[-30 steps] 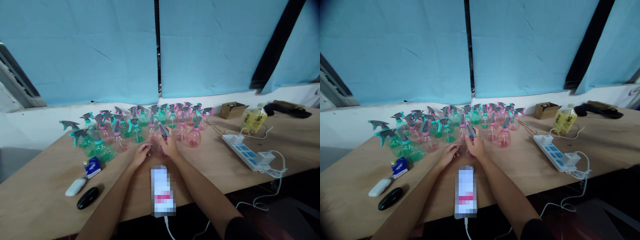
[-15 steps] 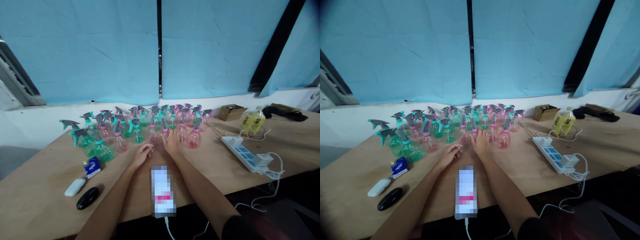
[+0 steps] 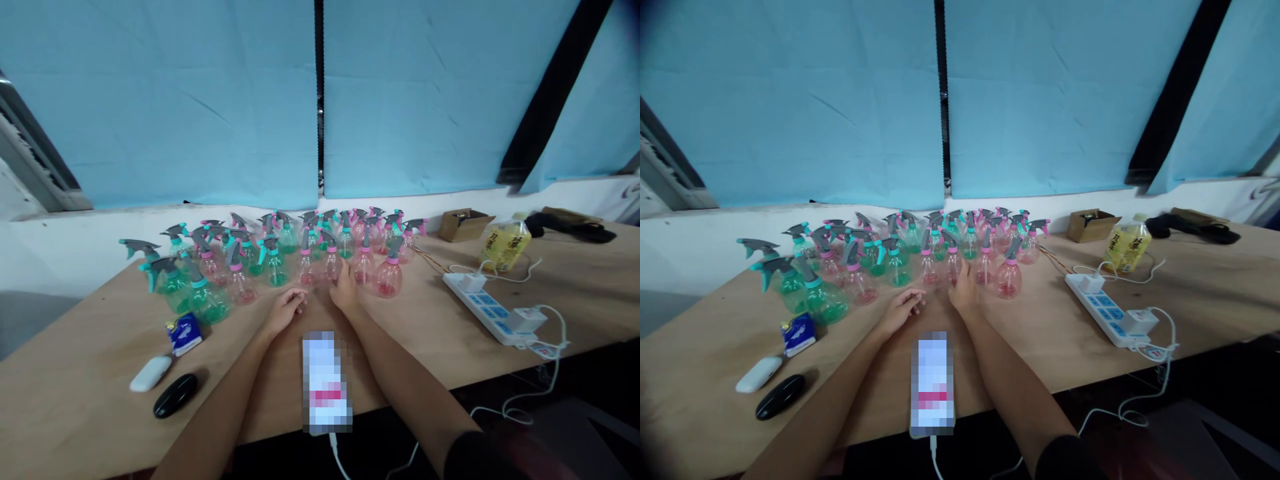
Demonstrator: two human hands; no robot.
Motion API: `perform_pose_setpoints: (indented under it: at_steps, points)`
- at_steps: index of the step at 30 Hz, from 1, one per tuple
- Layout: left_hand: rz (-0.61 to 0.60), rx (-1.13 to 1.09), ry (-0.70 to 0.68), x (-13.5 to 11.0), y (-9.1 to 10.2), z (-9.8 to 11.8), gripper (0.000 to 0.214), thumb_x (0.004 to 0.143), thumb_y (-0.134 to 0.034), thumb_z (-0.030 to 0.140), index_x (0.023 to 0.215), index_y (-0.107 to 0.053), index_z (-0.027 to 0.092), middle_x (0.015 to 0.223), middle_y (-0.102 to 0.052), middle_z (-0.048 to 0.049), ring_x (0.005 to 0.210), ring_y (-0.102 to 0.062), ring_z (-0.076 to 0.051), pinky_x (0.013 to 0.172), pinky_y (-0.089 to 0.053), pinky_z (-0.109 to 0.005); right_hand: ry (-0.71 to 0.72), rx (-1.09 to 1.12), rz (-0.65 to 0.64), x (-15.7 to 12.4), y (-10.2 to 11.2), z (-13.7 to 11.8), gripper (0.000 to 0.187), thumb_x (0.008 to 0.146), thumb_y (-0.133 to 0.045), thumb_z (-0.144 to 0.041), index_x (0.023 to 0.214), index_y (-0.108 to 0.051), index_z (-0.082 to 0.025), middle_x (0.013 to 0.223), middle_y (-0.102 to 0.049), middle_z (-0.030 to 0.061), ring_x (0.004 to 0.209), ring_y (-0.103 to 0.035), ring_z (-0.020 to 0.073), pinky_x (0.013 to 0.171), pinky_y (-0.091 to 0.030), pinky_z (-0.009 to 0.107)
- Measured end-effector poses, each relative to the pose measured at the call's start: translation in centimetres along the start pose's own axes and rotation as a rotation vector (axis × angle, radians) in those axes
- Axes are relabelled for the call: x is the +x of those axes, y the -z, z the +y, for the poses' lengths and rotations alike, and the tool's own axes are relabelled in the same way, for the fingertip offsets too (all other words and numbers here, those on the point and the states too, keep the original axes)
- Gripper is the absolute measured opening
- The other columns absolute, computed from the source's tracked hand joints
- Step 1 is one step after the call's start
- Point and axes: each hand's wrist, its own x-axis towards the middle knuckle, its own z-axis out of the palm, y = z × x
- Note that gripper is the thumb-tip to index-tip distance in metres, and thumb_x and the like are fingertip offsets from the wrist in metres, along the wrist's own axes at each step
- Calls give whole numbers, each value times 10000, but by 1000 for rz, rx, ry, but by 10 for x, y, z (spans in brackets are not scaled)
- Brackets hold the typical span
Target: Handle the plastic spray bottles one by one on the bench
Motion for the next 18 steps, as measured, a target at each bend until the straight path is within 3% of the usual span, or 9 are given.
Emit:
perform_pose_setpoints:
  at_steps: [13, 18]
  points:
    - [-4, -12, -13, 2, 0, -5, 444, 811, -568, 564, 1036, -664, 194, 853, -675, -38, 602, -560, -131, 584, -418, -256, -57, 173, 42, 0, -12, 8, 671, 723, -594, -216, 1355, -374, -166, 1264, -518, 168, 1190, -525, 282, 979, -451, 439]
    - [1, -10, -14, 2, 1, -4, 409, 814, -572, 542, 1019, -673, 203, 841, -680, -29, 591, -560, -127, 587, -421, -258, -9, 170, 22, 1, -16, 12, 570, 773, -566, -231, 1320, -416, -175, 1131, -606, 126, 1031, -596, 244, 898, -484, 403]
